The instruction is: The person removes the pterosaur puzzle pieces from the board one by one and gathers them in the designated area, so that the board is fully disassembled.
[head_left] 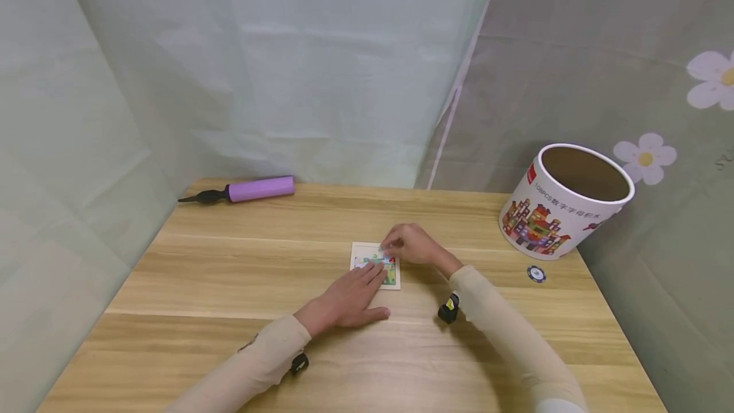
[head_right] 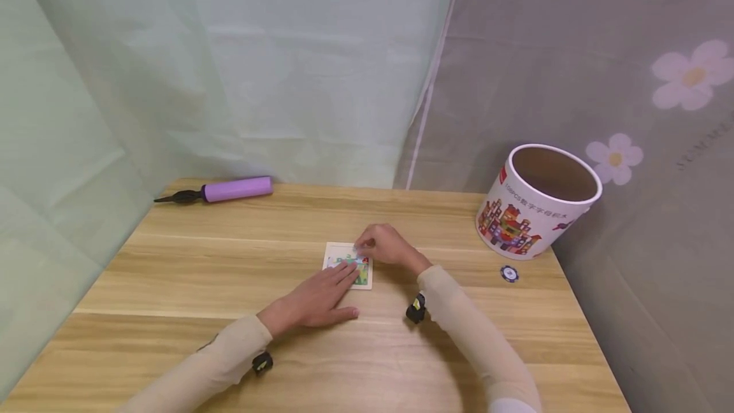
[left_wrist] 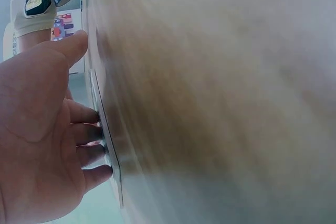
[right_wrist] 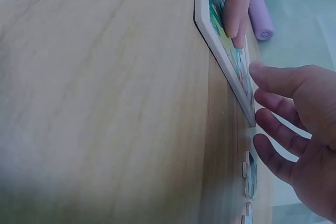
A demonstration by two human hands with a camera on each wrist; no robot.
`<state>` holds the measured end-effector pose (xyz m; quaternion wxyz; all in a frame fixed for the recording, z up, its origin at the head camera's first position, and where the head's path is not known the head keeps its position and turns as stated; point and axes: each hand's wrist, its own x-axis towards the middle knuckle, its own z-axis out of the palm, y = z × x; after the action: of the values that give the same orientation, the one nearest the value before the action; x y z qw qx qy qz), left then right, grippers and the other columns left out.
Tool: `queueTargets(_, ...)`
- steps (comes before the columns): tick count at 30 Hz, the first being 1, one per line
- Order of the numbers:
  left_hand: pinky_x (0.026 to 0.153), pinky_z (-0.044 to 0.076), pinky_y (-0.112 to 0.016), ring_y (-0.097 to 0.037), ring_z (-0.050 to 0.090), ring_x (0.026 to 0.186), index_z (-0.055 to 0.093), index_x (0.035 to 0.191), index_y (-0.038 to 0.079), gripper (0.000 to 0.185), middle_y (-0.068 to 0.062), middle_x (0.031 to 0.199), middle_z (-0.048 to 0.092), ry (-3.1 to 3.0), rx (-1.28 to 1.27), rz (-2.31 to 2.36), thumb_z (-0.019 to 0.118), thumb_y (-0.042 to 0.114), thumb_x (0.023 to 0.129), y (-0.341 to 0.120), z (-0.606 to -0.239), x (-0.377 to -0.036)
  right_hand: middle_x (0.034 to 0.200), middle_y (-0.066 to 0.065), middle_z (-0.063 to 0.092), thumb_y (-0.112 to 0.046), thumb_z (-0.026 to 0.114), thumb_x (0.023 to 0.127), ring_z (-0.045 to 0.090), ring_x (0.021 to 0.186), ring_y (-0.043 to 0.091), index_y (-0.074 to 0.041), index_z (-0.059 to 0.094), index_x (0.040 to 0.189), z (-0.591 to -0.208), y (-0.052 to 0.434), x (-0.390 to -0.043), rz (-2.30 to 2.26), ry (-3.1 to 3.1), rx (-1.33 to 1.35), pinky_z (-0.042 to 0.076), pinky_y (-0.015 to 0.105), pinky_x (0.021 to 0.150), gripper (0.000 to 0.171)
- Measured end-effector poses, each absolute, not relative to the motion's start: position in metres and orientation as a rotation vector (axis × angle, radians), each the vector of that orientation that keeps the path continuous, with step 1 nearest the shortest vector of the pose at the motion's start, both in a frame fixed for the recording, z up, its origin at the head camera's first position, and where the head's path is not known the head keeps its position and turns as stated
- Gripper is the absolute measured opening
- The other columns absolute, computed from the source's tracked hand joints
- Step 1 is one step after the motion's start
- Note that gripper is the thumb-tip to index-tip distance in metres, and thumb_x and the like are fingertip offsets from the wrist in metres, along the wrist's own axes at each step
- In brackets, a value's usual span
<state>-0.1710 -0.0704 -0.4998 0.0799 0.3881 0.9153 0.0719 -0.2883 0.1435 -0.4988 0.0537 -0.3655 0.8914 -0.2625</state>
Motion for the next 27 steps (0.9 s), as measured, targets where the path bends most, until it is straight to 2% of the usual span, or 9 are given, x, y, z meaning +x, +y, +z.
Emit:
queueTargets(9,0.124,0.025,-0.045,-0.035,0.022,0.155,0.031,0.157,-0.005,0.081,-0.022,0.165,0.027,2.729,1.168,0.226,0.046,0.055,0.105,-0.0709,-0.5026,-0.1716,0.103,0.002,0.072,-0.017,0.077,0.092,0.065,0.095,0.015,-0.013,0.083,0.100,-0.4971,0.1422,-0.2871,-0.721,2.702,-1.170,0.055,0.033,0.087,0.010)
queueTargets(19,0.124,0.026,-0.046,-0.035,0.023,0.154,0.031,0.157,-0.005,0.080,-0.023,0.165,0.027,2.731,1.151,0.247,0.047,0.053,0.105,-0.0696,-0.5036,-0.1723,0.102,0.003,0.070,-0.016,0.079,0.090,0.064,0.094,0.015,-0.014,0.083,0.093,-0.4982,0.1408,-0.2849,-0.731,2.693,-1.175,0.055,0.031,0.085,0.005)
queueTargets(27,0.124,0.026,-0.045,-0.036,0.025,0.154,0.033,0.156,-0.006,0.079,-0.023,0.164,0.029,2.737,1.132,0.261,0.049,0.052,0.104,-0.0682,-0.5013,-0.1702,0.103,0.001,0.073,-0.013,0.077,0.092,0.066,0.097,0.016,-0.014,0.082,0.094,-0.4953,0.1392,-0.2806,-0.729,2.696,-1.185,0.054,0.037,0.090,0.005)
